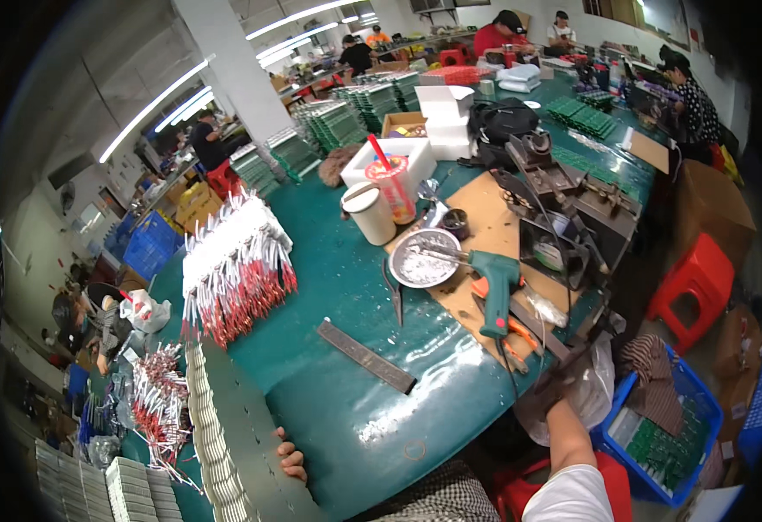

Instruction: The person solders wires onto circuit boards using a soldering iron, aligns and stacks the boards by hand, and then solders additional wires onto another set of circuit boards.

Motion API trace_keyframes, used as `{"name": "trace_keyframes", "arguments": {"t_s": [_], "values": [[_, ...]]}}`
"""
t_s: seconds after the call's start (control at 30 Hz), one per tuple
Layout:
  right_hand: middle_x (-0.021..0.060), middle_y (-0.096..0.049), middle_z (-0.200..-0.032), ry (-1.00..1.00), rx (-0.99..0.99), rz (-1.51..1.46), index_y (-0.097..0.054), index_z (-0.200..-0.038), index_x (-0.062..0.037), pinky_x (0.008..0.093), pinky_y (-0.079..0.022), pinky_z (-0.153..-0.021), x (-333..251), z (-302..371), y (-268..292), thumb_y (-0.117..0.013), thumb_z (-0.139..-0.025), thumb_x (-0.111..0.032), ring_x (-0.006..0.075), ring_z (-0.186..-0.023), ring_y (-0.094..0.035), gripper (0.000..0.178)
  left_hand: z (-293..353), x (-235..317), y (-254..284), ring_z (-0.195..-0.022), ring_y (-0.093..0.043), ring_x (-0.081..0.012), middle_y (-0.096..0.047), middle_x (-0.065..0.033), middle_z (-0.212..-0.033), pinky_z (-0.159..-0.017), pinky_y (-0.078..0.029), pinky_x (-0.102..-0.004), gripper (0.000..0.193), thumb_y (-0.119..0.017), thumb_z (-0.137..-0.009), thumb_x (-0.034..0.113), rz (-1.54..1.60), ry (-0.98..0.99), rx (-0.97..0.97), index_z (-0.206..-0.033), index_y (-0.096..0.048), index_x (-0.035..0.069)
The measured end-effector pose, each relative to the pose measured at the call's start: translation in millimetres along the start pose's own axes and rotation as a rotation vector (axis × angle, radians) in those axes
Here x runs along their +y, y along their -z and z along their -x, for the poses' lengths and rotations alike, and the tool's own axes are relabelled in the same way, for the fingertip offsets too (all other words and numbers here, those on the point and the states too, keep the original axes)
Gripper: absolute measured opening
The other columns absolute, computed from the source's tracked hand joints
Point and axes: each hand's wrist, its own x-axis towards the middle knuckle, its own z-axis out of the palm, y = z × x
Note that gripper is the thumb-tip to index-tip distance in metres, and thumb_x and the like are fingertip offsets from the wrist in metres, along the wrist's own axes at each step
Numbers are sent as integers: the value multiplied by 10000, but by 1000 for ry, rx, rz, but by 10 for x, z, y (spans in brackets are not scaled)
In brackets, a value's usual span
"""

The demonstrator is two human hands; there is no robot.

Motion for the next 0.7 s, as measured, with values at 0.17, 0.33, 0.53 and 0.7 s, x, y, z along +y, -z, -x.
{"name": "trace_keyframes", "arguments": {"t_s": [0.17,0.33,0.53,0.7], "values": [[184,-564,-1354,-130,-69,-367,-542,-1353,-58,411,-427,-1061,-164,141,738,-627,-860,-282,345,-1241,-549,549,61,6,-209,-910,-527,-202,-609,-113,-1045,-844,-503,-329,507,-297,-1052,400,-106,-101,420,-1434,-445,103],[239,-686,-1069,214,-327,408,-720,-950,30,397,-511,-924,-140,456,1466,-682,-708,-28,346,-1009,-669,251,-114,-227,-487,-818,-588,-248,-636,-92,-943,-735,-567,-409,455,-490,-999,433,-198,-176,564,-1256,-578,68],[211,-687,-1013,118,-116,-364,-720,-915,-5,404,-527,-855,-459,1193,2763,-605,-730,19,359,-1003,-653,219,-137,-389,-657,-963,-674,-319,-699,-115,-1085,-840,-563,-530,450,-533,-986,450,-437,-337,720,-1219,-626,77],[191,-630,-1087,221,987,-501,-618,-1065,3,432,-493,-883,-1022,856,3525,-598,-825,30,375,-997,-619,242,-121,-304,-639,-1103,-634,-350,-655,-143,-1242,-966,-507,-555,497,-519,-1000,424,-432,-294,732,-1332,-565,57]]}}
